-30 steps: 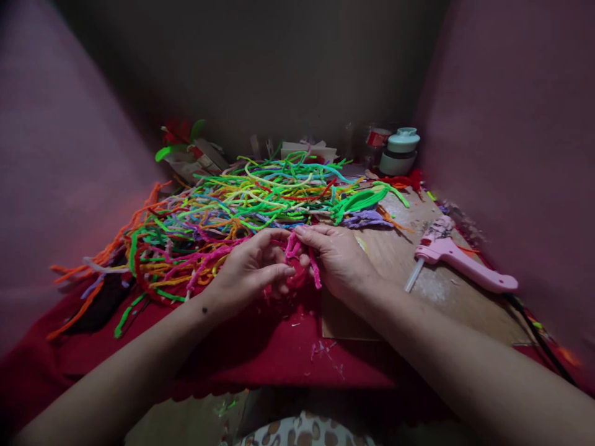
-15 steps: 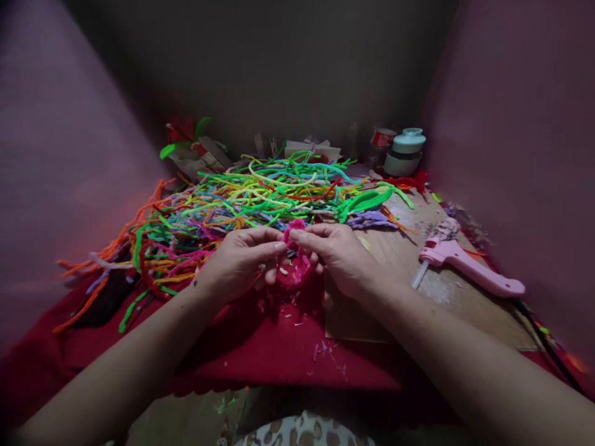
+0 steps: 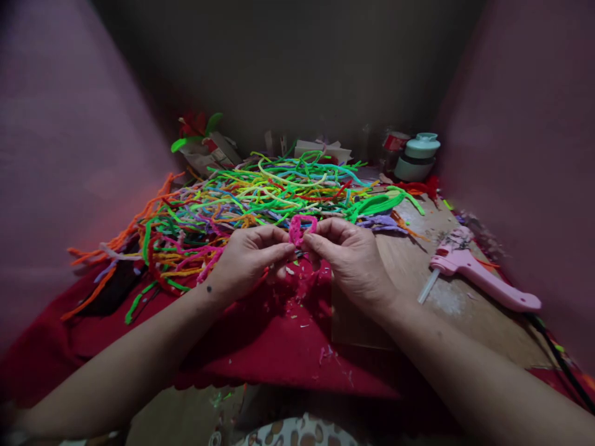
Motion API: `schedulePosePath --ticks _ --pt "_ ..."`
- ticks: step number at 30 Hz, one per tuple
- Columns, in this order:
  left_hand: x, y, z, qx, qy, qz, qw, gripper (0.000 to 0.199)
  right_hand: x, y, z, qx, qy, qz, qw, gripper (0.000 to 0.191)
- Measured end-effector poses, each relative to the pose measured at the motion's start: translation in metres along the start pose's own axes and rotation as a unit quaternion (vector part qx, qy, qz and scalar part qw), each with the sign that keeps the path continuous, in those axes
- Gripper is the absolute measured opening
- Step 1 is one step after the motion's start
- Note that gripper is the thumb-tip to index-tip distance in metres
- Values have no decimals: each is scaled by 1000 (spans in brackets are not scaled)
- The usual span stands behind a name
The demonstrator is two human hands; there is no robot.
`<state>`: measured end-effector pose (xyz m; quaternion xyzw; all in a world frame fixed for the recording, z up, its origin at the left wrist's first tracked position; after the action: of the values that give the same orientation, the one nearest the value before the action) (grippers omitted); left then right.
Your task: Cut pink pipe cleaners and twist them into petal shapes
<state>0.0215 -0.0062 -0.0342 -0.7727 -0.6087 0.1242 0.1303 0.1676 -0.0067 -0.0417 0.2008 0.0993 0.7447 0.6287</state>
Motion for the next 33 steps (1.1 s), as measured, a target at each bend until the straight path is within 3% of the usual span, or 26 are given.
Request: schedulePosePath --ticks 3,7,14,17,28,30,33 --pt "-3 5 0 -7 -6 25 1000 12 -1 -2 0 -71 -37 -31 996 9" --pt "-6 9 1 -43 -7 57 997 14 -2 -3 -3 -116 -41 -29 992 11" --pt "-5 12 1 -135 24 99 986 19 -4 0 -4 -140 -28 -8 990 12" --pt "-4 12 2 -152 23 92 984 22 -3 1 -6 -143 -21 2 989 13" --pt "2 14 13 -184 -22 129 974 14 -7 -1 -5 -205 -92 -7 974 8" --pt "1 13 13 -169 -26 118 978 13 -7 0 -4 -206 -83 -7 975 10" --pt "0 13 11 -141 -22 104 984 10 -3 -1 -6 -154 -14 -7 988 13"
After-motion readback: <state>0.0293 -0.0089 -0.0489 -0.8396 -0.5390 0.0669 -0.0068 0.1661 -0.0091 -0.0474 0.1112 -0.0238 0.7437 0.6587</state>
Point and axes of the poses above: each hand's wrist, its own x-axis towards the middle knuckle, its own y-axis out of the palm, z = x × y, the point moved 4 cm from there along x, towards the middle knuckle, and after that the axes turned 12 degrees about x, right-handed, at the moved point
